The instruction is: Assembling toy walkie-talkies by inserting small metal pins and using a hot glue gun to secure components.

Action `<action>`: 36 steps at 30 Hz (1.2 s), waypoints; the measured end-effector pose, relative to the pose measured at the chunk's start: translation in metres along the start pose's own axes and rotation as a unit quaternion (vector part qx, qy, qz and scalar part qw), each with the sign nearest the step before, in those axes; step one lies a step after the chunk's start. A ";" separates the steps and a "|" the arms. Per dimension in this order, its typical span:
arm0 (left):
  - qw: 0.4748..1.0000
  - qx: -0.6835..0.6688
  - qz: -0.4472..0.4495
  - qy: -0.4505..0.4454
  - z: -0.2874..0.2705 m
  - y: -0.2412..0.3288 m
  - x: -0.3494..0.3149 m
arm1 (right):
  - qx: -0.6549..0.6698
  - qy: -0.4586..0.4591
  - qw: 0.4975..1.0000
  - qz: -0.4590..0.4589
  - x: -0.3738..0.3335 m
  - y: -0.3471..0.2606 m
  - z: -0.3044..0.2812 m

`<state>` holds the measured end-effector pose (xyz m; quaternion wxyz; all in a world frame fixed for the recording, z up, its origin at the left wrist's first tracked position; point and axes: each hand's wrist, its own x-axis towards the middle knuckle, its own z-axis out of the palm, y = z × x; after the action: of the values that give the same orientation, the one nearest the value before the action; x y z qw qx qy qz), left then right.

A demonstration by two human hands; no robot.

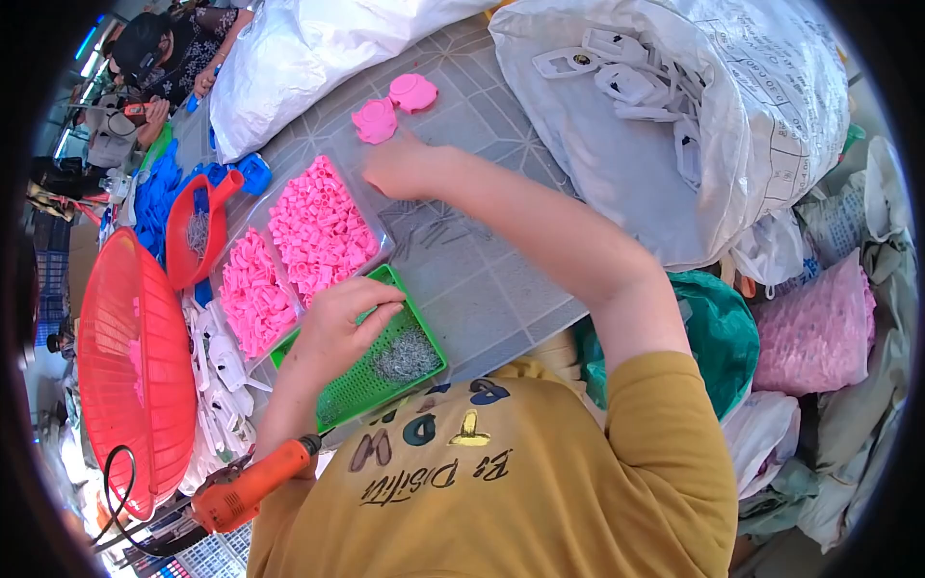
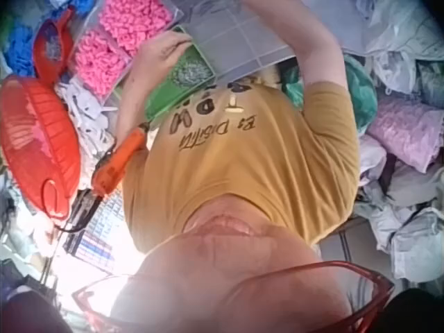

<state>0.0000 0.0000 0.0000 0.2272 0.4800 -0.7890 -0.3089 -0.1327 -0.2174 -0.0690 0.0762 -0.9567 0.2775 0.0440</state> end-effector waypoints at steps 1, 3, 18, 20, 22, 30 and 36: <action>1.000 -0.004 0.000 0.005 0.000 0.001 -0.001 | 0.092 0.045 0.995 0.019 -0.006 0.002 0.000; 1.000 -0.010 0.003 0.014 0.005 0.003 0.003 | 0.179 0.088 0.979 0.037 -0.023 0.013 -0.003; 0.977 0.173 0.078 0.102 -0.011 -0.027 0.072 | 0.248 0.332 0.909 0.037 -0.173 -0.068 0.044; 0.972 0.205 0.089 0.065 -0.005 -0.033 0.086 | 0.186 0.406 0.890 0.096 -0.176 -0.066 0.050; 0.961 0.271 0.039 0.038 0.006 -0.034 0.101 | 0.134 0.481 0.846 0.186 -0.175 -0.065 0.060; 0.928 0.355 -0.108 -0.029 0.026 -0.033 0.140 | 0.114 0.491 0.831 0.236 -0.172 -0.057 0.069; 0.971 0.204 -0.119 -0.043 0.019 -0.036 0.140 | 0.134 0.472 0.837 0.244 -0.170 -0.056 0.074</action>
<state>-0.0512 -0.1334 -0.0298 0.0526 0.5928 -0.7816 -0.1868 -0.2487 -0.0691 -0.1140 0.0504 -0.7435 0.5070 -0.4331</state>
